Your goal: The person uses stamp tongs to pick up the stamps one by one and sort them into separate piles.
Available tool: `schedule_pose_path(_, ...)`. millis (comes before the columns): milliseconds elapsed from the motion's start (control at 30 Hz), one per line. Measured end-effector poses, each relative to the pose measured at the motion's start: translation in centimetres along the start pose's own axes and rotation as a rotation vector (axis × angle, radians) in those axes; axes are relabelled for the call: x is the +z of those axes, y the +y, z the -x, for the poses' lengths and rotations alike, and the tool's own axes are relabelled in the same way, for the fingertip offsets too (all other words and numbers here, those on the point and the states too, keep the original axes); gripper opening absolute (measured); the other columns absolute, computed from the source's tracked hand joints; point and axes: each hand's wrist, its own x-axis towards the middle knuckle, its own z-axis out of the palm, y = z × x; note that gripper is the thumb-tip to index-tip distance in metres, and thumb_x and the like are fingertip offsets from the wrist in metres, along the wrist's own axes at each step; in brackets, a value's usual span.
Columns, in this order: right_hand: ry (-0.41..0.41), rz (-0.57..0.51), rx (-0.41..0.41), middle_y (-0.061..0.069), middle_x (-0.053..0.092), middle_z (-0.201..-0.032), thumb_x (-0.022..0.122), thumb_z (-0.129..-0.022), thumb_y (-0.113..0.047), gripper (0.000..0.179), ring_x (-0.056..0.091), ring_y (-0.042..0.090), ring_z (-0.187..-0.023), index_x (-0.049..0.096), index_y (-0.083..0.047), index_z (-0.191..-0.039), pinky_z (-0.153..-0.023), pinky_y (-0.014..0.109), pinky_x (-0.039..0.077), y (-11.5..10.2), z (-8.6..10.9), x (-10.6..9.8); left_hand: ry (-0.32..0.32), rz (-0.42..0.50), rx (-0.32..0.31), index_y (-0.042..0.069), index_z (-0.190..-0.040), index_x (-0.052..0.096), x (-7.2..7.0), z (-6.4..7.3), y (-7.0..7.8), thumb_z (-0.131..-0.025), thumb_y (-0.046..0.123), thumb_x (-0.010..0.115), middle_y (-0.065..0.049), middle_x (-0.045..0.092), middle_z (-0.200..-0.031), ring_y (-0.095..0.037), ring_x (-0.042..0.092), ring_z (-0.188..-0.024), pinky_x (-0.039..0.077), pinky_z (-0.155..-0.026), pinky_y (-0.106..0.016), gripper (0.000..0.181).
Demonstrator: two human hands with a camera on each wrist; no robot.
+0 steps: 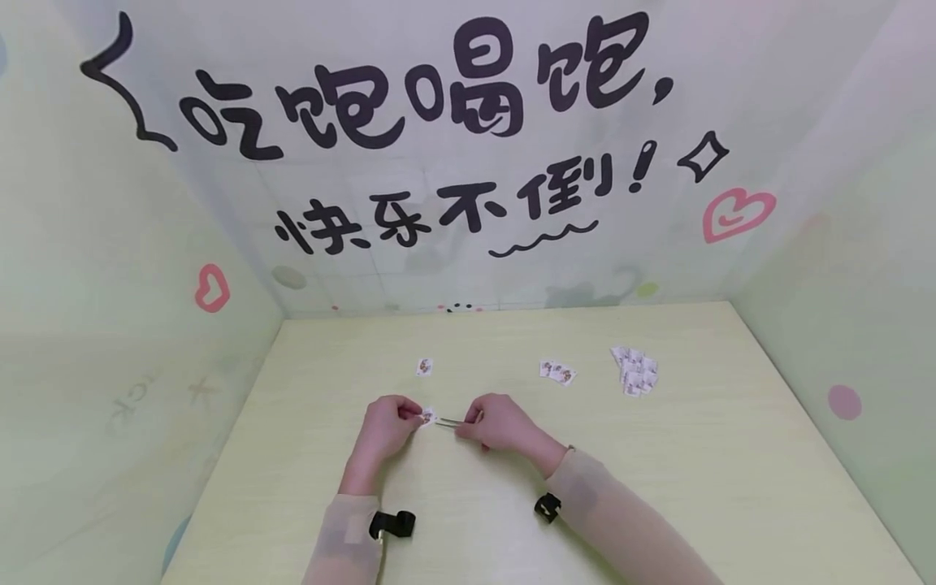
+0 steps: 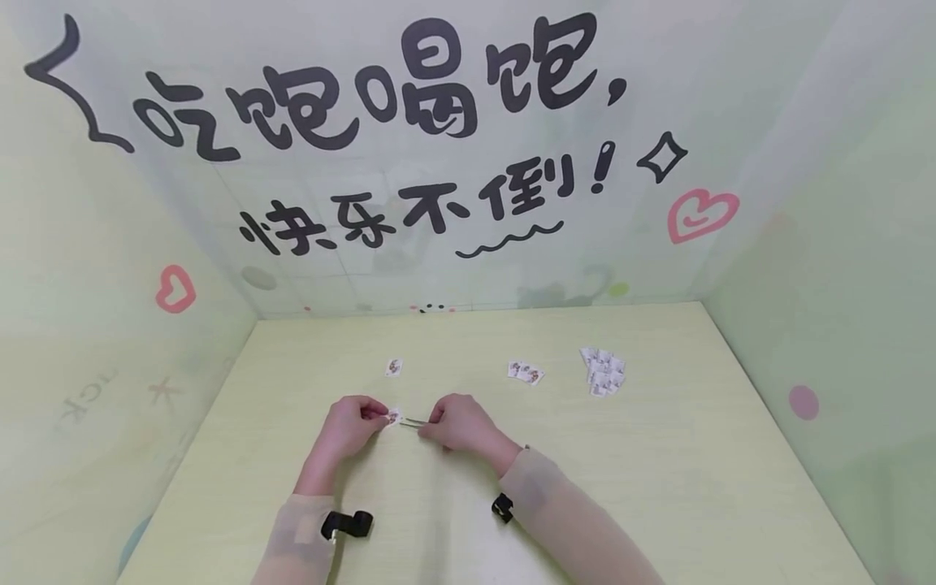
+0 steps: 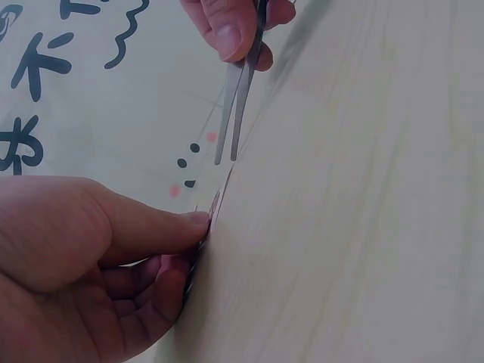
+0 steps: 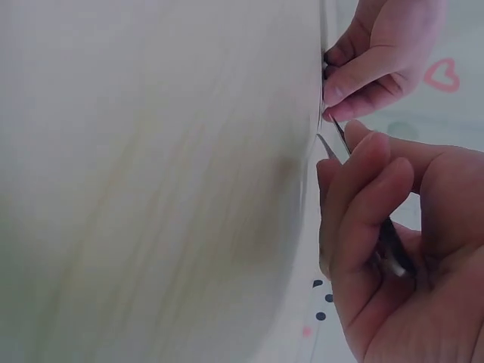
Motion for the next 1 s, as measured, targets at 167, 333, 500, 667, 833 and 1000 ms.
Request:
schedule_pose_path(167, -0.011, -0.036, 0.012, 0.004, 0.072, -0.071, 0.082, -0.095, -0.029, 0.019, 0.066, 0.018, -0.052, 0.072, -0.015, -0.087, -0.054, 0.028, 0.049, -0.5, 0.0, 0.3, 0.011, 0.010, 0.007, 0.001, -0.099, 0.077, -0.1, -0.1, 0.0, -0.092, 0.003, 0.079, -0.005, 0.071, -0.088, -0.020, 0.065, -0.082, 0.056, -0.080, -0.040, 0.007)
schedule_pose_path(333, -0.028, -0.062, 0.026, 0.005, 0.070, -0.069, 0.083, -0.095, -0.028, 0.020, 0.067, 0.018, -0.052, 0.071, -0.014, -0.087, -0.053, 0.027, 0.049, -0.6, 0.0, 0.5, 0.011, 0.012, 0.009, 0.001, -0.100, 0.075, 0.0, -0.1, -0.1, -0.093, 0.004, 0.079, -0.005, 0.069, -0.088, -0.021, 0.063, -0.081, 0.054, -0.079, -0.040, 0.009)
schedule_pose_path(500, -0.048, -0.086, 0.030, 0.003, 0.067, -0.064, 0.084, -0.094, -0.028, 0.022, 0.067, 0.017, -0.051, 0.071, -0.012, -0.085, -0.053, 0.026, 0.049, -0.7, 0.0, 0.4, 0.007, 0.009, 0.001, 0.001, -0.101, 0.075, 0.1, -0.1, -0.2, -0.094, 0.006, 0.078, -0.005, 0.068, -0.088, -0.021, 0.062, -0.082, 0.053, -0.077, -0.039, 0.009)
schedule_pose_path(667, -0.048, -0.092, 0.031, 0.001, 0.066, -0.063, 0.083, -0.094, -0.028, 0.021, 0.066, 0.015, -0.050, 0.072, -0.013, -0.085, -0.054, 0.026, 0.050, -0.8, 0.0, 0.7, 0.014, 0.010, 0.008, 0.001, -0.098, 0.075, 0.0, -0.1, -0.1, -0.093, 0.005, 0.079, -0.005, 0.069, -0.086, -0.020, 0.063, -0.080, 0.054, -0.077, -0.039, 0.007)
schedule_pose_path(833, -0.050, -0.119, 0.040, 0.002, 0.067, -0.064, 0.083, -0.094, -0.028, 0.021, 0.065, 0.014, -0.050, 0.073, -0.012, -0.086, -0.055, 0.027, 0.052, -0.6, -0.2, 1.0, 0.023, 0.003, 0.014, 0.001, -0.097, 0.076, 0.1, -0.1, 0.0, -0.093, 0.005, 0.079, -0.005, 0.069, -0.085, -0.020, 0.063, -0.079, 0.054, -0.076, -0.039, 0.007)
schedule_pose_path(1000, -0.051, -0.141, 0.040, 0.002, 0.067, -0.065, 0.082, -0.095, -0.028, 0.020, 0.066, 0.014, -0.052, 0.073, -0.011, -0.088, -0.056, 0.027, 0.052, -0.5, -0.3, 1.1, 0.031, 0.004, 0.009, 0.001, -0.096, 0.076, 0.1, -0.2, 0.2, -0.093, 0.004, 0.078, -0.006, 0.069, -0.085, -0.021, 0.063, -0.078, 0.054, -0.075, -0.038, 0.005)
